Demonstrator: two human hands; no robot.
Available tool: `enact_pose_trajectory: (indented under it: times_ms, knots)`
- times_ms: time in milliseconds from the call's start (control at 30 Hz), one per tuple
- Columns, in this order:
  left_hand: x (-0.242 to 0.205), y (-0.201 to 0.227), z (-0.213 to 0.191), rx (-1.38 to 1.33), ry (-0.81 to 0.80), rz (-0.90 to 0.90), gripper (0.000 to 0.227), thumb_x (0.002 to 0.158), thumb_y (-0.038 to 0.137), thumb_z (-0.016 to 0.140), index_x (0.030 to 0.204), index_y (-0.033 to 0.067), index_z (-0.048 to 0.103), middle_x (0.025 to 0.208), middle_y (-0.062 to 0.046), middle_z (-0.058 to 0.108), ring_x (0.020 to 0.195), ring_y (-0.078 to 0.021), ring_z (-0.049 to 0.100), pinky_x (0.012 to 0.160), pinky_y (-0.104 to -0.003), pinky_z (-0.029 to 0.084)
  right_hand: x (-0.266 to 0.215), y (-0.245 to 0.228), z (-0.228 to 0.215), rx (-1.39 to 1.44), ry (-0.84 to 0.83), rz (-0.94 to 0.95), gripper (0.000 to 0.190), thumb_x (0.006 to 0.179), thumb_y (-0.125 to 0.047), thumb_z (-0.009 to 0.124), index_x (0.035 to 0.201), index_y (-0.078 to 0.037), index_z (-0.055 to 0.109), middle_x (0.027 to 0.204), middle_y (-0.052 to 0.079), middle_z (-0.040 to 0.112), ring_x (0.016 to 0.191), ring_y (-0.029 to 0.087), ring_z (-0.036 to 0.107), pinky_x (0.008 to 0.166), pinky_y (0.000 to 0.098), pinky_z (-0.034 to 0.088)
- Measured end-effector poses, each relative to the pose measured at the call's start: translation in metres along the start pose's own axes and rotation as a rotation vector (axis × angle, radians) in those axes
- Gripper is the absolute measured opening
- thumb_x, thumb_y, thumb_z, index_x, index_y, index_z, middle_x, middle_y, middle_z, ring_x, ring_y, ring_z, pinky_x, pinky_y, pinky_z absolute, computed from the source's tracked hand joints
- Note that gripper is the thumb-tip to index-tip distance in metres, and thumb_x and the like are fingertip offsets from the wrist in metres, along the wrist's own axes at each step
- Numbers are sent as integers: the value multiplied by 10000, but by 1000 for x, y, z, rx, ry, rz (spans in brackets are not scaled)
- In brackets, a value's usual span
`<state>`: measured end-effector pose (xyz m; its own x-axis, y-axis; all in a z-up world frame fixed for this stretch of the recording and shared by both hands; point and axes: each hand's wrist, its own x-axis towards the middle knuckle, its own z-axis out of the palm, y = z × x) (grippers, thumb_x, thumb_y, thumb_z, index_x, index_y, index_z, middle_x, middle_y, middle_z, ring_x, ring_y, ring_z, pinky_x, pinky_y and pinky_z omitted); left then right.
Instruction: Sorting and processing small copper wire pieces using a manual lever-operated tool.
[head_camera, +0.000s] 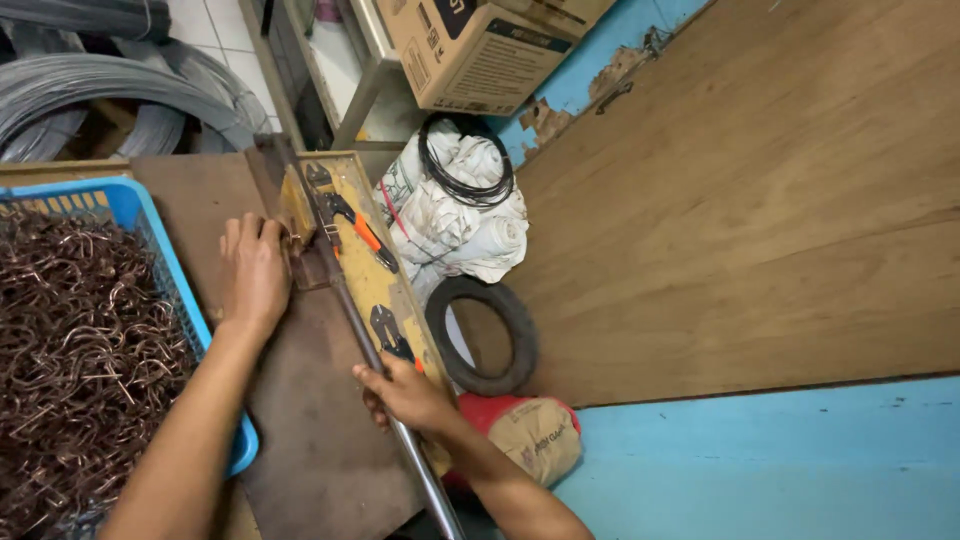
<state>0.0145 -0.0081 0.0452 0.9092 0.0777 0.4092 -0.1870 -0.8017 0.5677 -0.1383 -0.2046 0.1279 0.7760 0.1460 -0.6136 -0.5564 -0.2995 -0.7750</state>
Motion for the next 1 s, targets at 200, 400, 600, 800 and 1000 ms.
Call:
enact_pose_trajectory:
  times_ms: [200,400,600,800,1000]
  knots:
    - [1,-12,13,19,64,75,140,950,67,591,1053,10,667,1094,-182,583,982,-364,532,915,-465,470,21,35,19,-798,440,-400,369,1022,-324,570,1145,22,530,895,244,697,756,456,672,653,530,492]
    - [3,-5,9,-24,45,39,254,922,-14,585,1148,-69,686,1122,-209,624,1014,-348,571,930,-464,508,18,44,16,-939,528,-443,431,1006,-244,607,1290,67,514,712,244,672,574,418,637,511,509,461]
    - [11,-3,7,17,-10,47,222,915,51,559,1074,-45,681,1129,-185,602,1033,-349,570,934,-468,493,33,54,26,-940,546,-160,308,1021,-326,533,1181,-63,516,899,261,705,747,519,657,615,616,469]
    - [11,-8,8,-86,19,32,235,898,33,555,1072,-44,693,1146,-206,621,982,-381,570,851,-470,503,27,42,26,-901,470,-210,313,1056,-320,503,1106,-11,491,824,275,679,701,510,637,618,589,444]
    - [11,-9,2,-172,67,45,166,916,61,601,1022,-22,700,1073,-175,628,943,-365,580,850,-460,503,25,39,23,-827,404,-334,185,1027,-124,504,1107,42,515,1078,212,755,886,397,737,698,482,545]
